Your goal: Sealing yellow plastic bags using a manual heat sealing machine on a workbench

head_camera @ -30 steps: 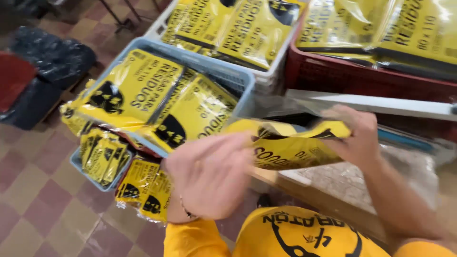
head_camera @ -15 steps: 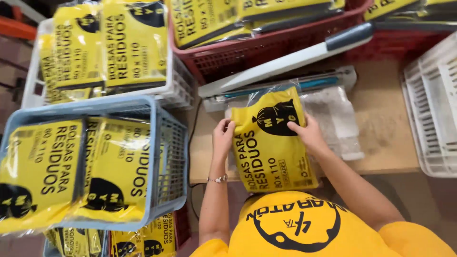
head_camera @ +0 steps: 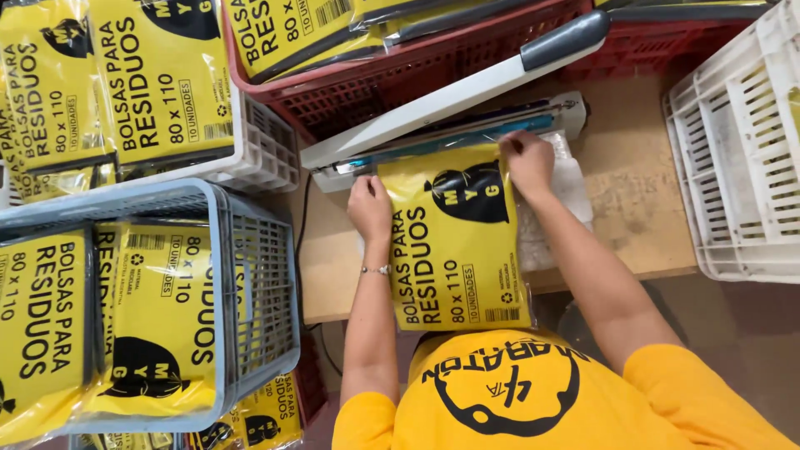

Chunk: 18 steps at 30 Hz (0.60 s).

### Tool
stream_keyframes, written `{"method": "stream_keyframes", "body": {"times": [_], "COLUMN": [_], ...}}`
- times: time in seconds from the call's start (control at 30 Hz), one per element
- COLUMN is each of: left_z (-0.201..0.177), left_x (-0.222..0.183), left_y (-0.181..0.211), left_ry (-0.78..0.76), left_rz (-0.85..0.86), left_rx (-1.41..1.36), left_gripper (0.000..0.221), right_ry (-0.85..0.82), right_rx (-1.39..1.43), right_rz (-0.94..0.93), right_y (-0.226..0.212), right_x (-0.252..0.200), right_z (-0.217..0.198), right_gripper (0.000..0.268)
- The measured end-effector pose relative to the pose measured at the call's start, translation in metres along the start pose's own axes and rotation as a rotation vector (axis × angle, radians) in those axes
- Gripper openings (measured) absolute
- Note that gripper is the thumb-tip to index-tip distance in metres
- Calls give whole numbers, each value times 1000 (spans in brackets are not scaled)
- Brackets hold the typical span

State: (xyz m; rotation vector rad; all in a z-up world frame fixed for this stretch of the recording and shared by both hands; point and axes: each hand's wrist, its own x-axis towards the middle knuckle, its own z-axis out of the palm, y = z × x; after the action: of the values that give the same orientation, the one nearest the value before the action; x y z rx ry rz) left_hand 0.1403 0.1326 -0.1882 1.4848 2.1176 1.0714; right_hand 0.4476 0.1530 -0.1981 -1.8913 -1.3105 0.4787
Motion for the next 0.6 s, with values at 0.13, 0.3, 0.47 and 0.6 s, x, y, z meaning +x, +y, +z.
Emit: {"method": "stream_keyframes", "body": {"times": [0.13, 0.3, 0.47, 0.6], "left_z": [21, 38, 39, 37], "left_x": [19, 35, 46, 44], "left_y": [-4, -16, -17, -13], "left_ry": [132, 29, -72, -56], "left_rz": [102, -75, -232, -236], "left_rx": [274, 347, 346, 338], "left_gripper": [16, 25, 32, 30], "right_ry": [-27, -171, -45, 83], "right_rx": [-207, -272, -364, -361], "right_rz": [-72, 114, -231, -299], "right_y": [-12, -28, 2, -2], "right_x": [17, 30, 41, 37], "right_z": [-3, -1, 17, 5], "right_gripper": [13, 13, 10, 22]}}
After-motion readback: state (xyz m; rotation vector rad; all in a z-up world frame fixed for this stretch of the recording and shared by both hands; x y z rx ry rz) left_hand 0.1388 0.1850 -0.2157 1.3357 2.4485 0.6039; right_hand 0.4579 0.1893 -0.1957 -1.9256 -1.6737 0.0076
